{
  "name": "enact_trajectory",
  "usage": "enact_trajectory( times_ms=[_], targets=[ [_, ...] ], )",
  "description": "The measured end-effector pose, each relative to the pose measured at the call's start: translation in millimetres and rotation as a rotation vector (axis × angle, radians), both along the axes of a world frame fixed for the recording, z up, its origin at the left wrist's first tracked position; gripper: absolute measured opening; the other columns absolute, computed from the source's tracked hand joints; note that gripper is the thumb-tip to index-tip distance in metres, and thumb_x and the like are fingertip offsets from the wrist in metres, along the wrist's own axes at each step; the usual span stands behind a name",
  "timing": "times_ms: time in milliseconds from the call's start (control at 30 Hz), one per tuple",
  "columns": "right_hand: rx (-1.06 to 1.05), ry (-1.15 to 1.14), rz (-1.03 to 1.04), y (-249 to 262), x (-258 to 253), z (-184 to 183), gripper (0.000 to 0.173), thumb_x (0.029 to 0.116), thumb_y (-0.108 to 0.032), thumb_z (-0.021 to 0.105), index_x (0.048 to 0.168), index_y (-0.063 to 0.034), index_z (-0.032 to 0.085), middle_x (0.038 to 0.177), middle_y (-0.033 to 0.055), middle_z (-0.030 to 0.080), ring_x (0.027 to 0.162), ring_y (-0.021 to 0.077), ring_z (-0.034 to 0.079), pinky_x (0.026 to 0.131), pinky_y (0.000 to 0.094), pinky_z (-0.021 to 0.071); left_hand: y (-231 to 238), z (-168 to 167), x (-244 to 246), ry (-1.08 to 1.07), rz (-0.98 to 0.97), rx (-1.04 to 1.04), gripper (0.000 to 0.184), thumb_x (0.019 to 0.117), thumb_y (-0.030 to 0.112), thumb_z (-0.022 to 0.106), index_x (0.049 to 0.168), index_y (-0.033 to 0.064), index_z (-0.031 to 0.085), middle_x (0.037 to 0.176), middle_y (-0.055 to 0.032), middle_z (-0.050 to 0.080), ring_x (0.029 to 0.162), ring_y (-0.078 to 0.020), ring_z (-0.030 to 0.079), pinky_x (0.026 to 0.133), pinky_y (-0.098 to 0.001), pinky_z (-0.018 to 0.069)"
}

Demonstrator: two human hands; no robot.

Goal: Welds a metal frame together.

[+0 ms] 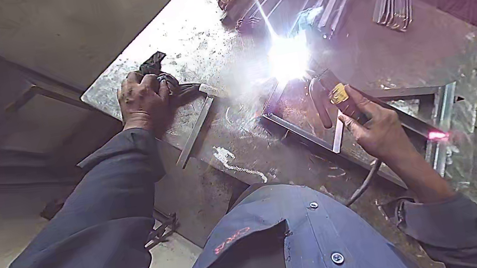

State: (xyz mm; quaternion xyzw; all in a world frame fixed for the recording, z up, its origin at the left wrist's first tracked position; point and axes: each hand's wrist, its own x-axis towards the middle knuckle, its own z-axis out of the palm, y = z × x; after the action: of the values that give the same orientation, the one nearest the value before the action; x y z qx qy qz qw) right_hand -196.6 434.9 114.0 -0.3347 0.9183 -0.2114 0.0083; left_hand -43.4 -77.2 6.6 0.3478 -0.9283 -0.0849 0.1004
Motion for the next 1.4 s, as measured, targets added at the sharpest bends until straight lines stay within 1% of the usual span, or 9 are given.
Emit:
enact_trajectory(
  times_ms=[200, 333, 467, 567, 700, 833, 1000, 1167, 1400],
  targets=[
    [0.013, -0.020, -0.015, -0.3, 1.2, 5.1, 0.061, 0.0980, -0.032, 0.065, 0.155, -0.0218, 0.048, 0.112, 0.0180, 0.072, 0.097, 0.0333, 0.071, 0.086, 0.0566, 0.0555, 6.0, 6.6, -0.4, -0.018, 0.013, 0.017, 0.050, 0.1024, 0.049, 0.045, 0.128, 0.0106, 0.066, 0.139, -0.0244, 0.056, 0.132, -0.0449, 0.053, 0.107, -0.0672, 0.0407],
    [0.032, -0.068, -0.041, -1.7, 1.9, 9.1, 0.059, 0.0967, -0.029, 0.066, 0.153, -0.0198, 0.050, 0.112, 0.0170, 0.072, 0.096, 0.0319, 0.071, 0.085, 0.0564, 0.0558, 13.7, 15.8, -0.3, -0.047, 0.034, 0.049, 0.049, 0.1042, 0.048, 0.044, 0.130, 0.0111, 0.064, 0.142, -0.0241, 0.055, 0.136, -0.0444, 0.050, 0.111, -0.0662, 0.0387],
    [0.022, -0.083, -0.051, -2.8, 2.1, 10.6, 0.055, 0.0973, -0.029, 0.067, 0.150, -0.0196, 0.053, 0.111, 0.0167, 0.072, 0.098, 0.0324, 0.071, 0.085, 0.0582, 0.0555, 8.4, 10.7, 0.0, -0.029, 0.015, 0.047, 0.047, 0.1043, 0.045, 0.047, 0.128, 0.0083, 0.065, 0.142, -0.0264, 0.055, 0.134, -0.0471, 0.051, 0.108, -0.0686, 0.0397],
    [-0.003, -0.085, -0.033, -4.8, 1.5, 11.9, 0.061, 0.0986, -0.029, 0.067, 0.155, -0.0193, 0.047, 0.126, 0.0162, 0.070, 0.109, 0.0312, 0.070, 0.094, 0.0566, 0.0543, 12.9, 13.5, 0.8, -0.017, 0.019, 0.043, 0.046, 0.1040, 0.044, 0.046, 0.128, 0.0096, 0.065, 0.142, -0.0250, 0.055, 0.135, -0.0458, 0.051, 0.110, -0.0668, 0.0388],
    [0.003, -0.063, -0.028, -9.5, 1.1, 12.7, 0.062, 0.0981, -0.027, 0.069, 0.155, -0.0177, 0.047, 0.119, 0.0187, 0.071, 0.099, 0.0333, 0.071, 0.087, 0.0561, 0.0557, 14.3, 13.2, 1.7, 0.003, 0.007, 0.022, 0.046, 0.1040, 0.044, 0.046, 0.126, 0.0085, 0.066, 0.139, -0.0250, 0.056, 0.133, -0.0446, 0.052, 0.109, -0.0667, 0.0396],
    [0.008, -0.082, -0.039, -12.1, 2.5, 14.5, 0.061, 0.0996, -0.028, 0.068, 0.156, -0.0190, 0.046, 0.122, 0.0177, 0.071, 0.102, 0.0330, 0.071, 0.089, 0.0571, 0.0555, 9.7, 8.8, 1.2, 0.020, -0.015, 0.012, 0.049, 0.1042, 0.045, 0.046, 0.125, 0.0058, 0.066, 0.139, -0.0277, 0.056, 0.131, -0.0475, 0.053, 0.108, -0.0681, 0.0394],
    [0.033, -0.046, -0.007, -5.6, 0.9, 11.8, 0.041, 0.0945, -0.018, 0.070, 0.134, -0.0101, 0.065, 0.108, 0.0180, 0.071, 0.093, 0.0337, 0.071, 0.082, 0.0587, 0.0560, 8.8, 10.3, -0.5, -0.021, 0.013, 0.031, 0.050, 0.1032, 0.047, 0.047, 0.128, 0.0072, 0.065, 0.141, -0.0272, 0.055, 0.134, -0.0466, 0.052, 0.109, -0.0678, 0.0389],
    [0.038, -0.049, -0.039, -10.6, 2.5, 13.5, 0.058, 0.0987, -0.026, 0.067, 0.153, -0.0164, 0.050, 0.120, 0.0197, 0.070, 0.103, 0.0355, 0.071, 0.089, 0.0583, 0.0545, 10.9, 10.6, 0.5, -0.017, -0.006, 0.007, 0.048, 0.1045, 0.044, 0.046, 0.126, 0.0059, 0.065, 0.141, -0.0266, 0.055, 0.133, -0.0462, 0.052, 0.109, -0.0667, 0.0398],
    [0.047, -0.018, -0.014, -11.7, 3.8, 12.5, 0.060, 0.0987, -0.026, 0.068, 0.155, -0.0166, 0.048, 0.114, 0.0201, 0.071, 0.098, 0.0362, 0.071, 0.086, 0.0584, 0.0553, 11.1, 10.9, 0.2, -0.021, 0.010, 0.007, 0.047, 0.1041, 0.045, 0.046, 0.126, 0.0077, 0.066, 0.141, -0.0250, 0.056, 0.133, -0.0447, 0.053, 0.109, -0.0655, 0.0398]
  ],
)
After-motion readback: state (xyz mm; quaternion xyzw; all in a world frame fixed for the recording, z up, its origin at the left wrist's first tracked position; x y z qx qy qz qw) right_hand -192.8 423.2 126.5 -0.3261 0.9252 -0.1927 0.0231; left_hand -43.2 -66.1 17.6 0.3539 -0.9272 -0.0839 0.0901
